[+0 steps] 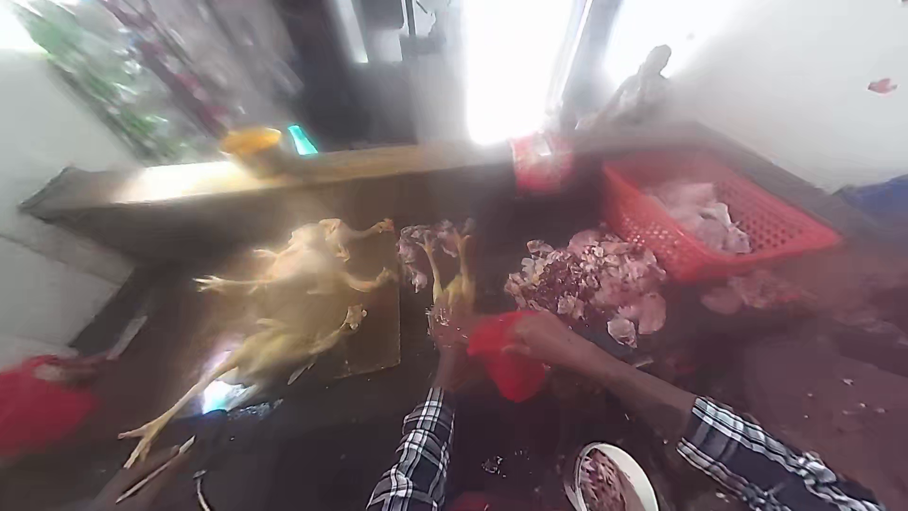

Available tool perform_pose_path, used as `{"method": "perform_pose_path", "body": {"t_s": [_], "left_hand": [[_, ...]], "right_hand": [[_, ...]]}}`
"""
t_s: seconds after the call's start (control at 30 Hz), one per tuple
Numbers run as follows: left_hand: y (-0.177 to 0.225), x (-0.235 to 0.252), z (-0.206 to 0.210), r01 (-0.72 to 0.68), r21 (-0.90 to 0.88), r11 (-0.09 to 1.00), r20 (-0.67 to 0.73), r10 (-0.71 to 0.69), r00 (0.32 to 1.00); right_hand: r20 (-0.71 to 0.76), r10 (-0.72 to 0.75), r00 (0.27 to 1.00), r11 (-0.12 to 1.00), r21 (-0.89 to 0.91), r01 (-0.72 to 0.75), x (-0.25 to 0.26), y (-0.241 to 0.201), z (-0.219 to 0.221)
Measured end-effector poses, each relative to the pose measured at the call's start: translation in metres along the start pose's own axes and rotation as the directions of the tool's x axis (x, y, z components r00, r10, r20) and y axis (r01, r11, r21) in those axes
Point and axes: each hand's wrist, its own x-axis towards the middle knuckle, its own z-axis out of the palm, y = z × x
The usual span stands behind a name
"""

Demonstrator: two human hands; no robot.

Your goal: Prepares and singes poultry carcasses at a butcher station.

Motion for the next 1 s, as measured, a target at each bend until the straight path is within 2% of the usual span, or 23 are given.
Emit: {"method": "perform_pose_path", "body": {"t_s": [0.03, 0.07, 0.13, 0.17, 0.23, 0.3, 0.37, 0.4, 0.47, 0.53, 0.6, 0.63, 0.67, 0.7, 0.73, 0.77, 0.8, 0.83, 0.9, 1.0], "left_hand": [[-0.007, 0.012, -0.006, 0.028, -0.015, 0.999, 0.006, -0.028, 1.000], [-0.019, 0.024, -0.006, 0.025, 0.048, 0.999, -0.013, -0.025, 1.000], [-0.048, 0.049, 0.003, -0.016, 0.269, 0.963, -0.087, 0.041, 0.995], [-0.060, 0.056, 0.007, -0.023, 0.295, 0.955, -0.119, 0.060, 0.991], [-0.076, 0.060, 0.010, 0.008, 0.226, 0.974, -0.162, 0.030, 0.986], [-0.081, 0.050, 0.009, 0.102, 0.136, 0.985, -0.183, -0.076, 0.980], [-0.082, 0.042, 0.006, 0.221, 0.097, 0.970, -0.163, -0.203, 0.965], [-0.082, 0.037, 0.007, 0.235, 0.096, 0.967, -0.136, -0.221, 0.966], [-0.079, 0.030, 0.010, 0.216, 0.065, 0.974, -0.084, -0.210, 0.974], [-0.078, 0.023, 0.011, 0.227, 0.107, 0.968, -0.059, -0.222, 0.973], [-0.074, 0.014, 0.015, 0.231, 0.146, 0.962, -0.060, -0.224, 0.973], [-0.071, 0.010, 0.016, 0.230, 0.158, 0.960, -0.072, -0.221, 0.973], [-0.068, 0.002, 0.019, 0.242, 0.172, 0.955, -0.079, -0.232, 0.970], [-0.064, -0.007, 0.022, 0.262, 0.178, 0.948, -0.092, -0.249, 0.964], [-0.061, -0.013, 0.025, 0.285, 0.172, 0.943, -0.115, -0.268, 0.956], [-0.058, -0.018, 0.028, 0.307, 0.170, 0.936, -0.141, -0.285, 0.948], [-0.055, -0.022, 0.033, 0.319, 0.170, 0.932, -0.167, -0.292, 0.942], [-0.053, -0.027, 0.038, 0.321, 0.180, 0.930, -0.185, -0.289, 0.939], [-0.047, -0.036, 0.044, 0.313, 0.217, 0.925, -0.197, -0.272, 0.942], [-0.029, -0.049, 0.045, 0.419, 0.310, 0.853, -0.193, -0.376, 0.907]], "right_hand": [[-0.016, 0.013, 1.000, 1.000, -0.007, -0.013, 0.011, 0.004, -0.002], [-0.060, 0.010, 0.998, 0.999, -0.033, -0.012, 0.020, 0.011, 0.001], [-0.182, 0.004, 0.983, 0.992, -0.123, -0.026, 0.037, 0.029, 0.018], [-0.239, 0.008, 0.971, 0.985, -0.166, -0.048, 0.044, 0.038, 0.028], [-0.263, 0.032, 0.964, 0.975, -0.206, -0.089, 0.060, 0.053, 0.043], [-0.072, 0.157, 0.985, 0.982, -0.090, -0.163, 0.078, 0.057, 0.044], [0.144, 0.301, 0.943, 0.944, 0.095, -0.316, 0.105, 0.066, 0.032], [0.213, 0.355, 0.910, 0.914, 0.126, -0.386, 0.119, 0.077, 0.029], [0.267, 0.448, 0.853, 0.876, 0.060, -0.479, 0.146, 0.105, 0.033], [0.269, 0.512, 0.816, 0.848, -0.002, -0.531, 0.159, 0.114, 0.044], [0.319, 0.543, 0.777, 0.810, 0.043, -0.584, 0.161, 0.111, 0.039], [0.362, 0.515, 0.777, 0.811, 0.087, -0.578, 0.166, 0.114, 0.032], [0.368, 0.484, 0.794, 0.791, 0.204, -0.577, 0.167, 0.118, 0.026], [0.343, 0.454, 0.822, 0.714, 0.412, -0.566, 0.168, 0.122, 0.020], [0.313, 0.395, 0.864, 0.555, 0.668, -0.496, 0.172, 0.124, 0.012], [0.307, 0.301, 0.903, 0.334, 0.853, -0.401, 0.176, 0.119, 0.006], [0.284, 0.230, 0.931, 0.170, 0.930, -0.326, 0.178, 0.105, 0.003], [0.234, 0.149, 0.961, 0.141, 0.957, -0.255, 0.180, 0.090, 0.009], [0.166, -0.046, 0.985, 0.274, 0.950, -0.148, 0.181, 0.071, 0.029], [0.000, -0.088, 0.996, 0.546, 0.836, 0.048, 0.156, 0.057, 0.029]]}}
